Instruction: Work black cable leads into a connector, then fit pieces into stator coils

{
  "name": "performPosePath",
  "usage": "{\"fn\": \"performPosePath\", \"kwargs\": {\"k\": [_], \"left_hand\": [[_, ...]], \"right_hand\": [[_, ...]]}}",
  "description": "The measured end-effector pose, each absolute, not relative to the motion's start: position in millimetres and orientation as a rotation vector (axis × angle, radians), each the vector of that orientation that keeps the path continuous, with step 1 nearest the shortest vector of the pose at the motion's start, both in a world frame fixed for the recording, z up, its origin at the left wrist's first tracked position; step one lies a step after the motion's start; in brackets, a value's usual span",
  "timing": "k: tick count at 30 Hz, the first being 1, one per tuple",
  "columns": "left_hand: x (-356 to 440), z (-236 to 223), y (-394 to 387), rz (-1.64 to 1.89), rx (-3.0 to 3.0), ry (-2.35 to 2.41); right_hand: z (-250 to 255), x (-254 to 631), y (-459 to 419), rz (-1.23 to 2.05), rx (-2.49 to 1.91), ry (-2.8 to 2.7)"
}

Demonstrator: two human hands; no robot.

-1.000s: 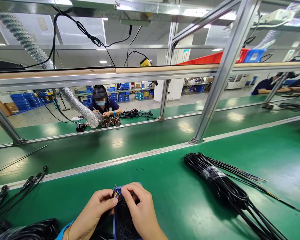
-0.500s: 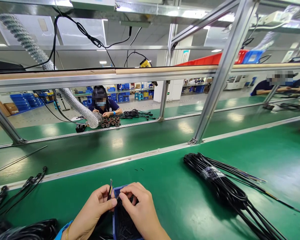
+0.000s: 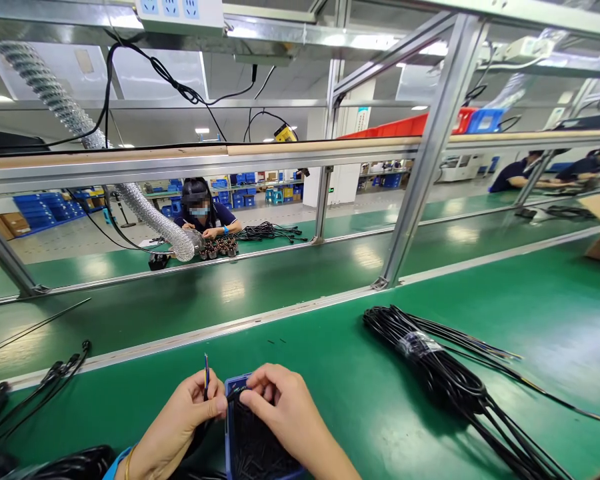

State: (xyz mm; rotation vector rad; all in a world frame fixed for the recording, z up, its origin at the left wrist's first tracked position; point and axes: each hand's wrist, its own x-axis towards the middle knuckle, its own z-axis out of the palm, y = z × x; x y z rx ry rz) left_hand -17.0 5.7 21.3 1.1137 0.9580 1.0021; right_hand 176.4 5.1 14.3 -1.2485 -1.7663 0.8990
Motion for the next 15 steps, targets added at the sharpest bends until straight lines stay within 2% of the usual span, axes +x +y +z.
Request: {"fn": "performPosePath", "kwargs": {"k": [4, 7, 11, 15], "left_hand": [[-18, 26, 4, 0.928, 1.200, 0.974], [-17, 27, 2, 0.906, 1.154, 0.942], [-14, 25, 3, 0.905, 1.145, 0.987], [-12, 24, 3, 0.907, 1.163, 1.037]], "right_hand": [[5, 180, 4, 0.340, -1.406, -2.373], [-12, 169, 6, 0.115, -1.404, -2.532], [-17, 163, 8, 0.101, -1.459, -2.516], [0, 173, 6, 0.268, -1.408, -2.397]]}}
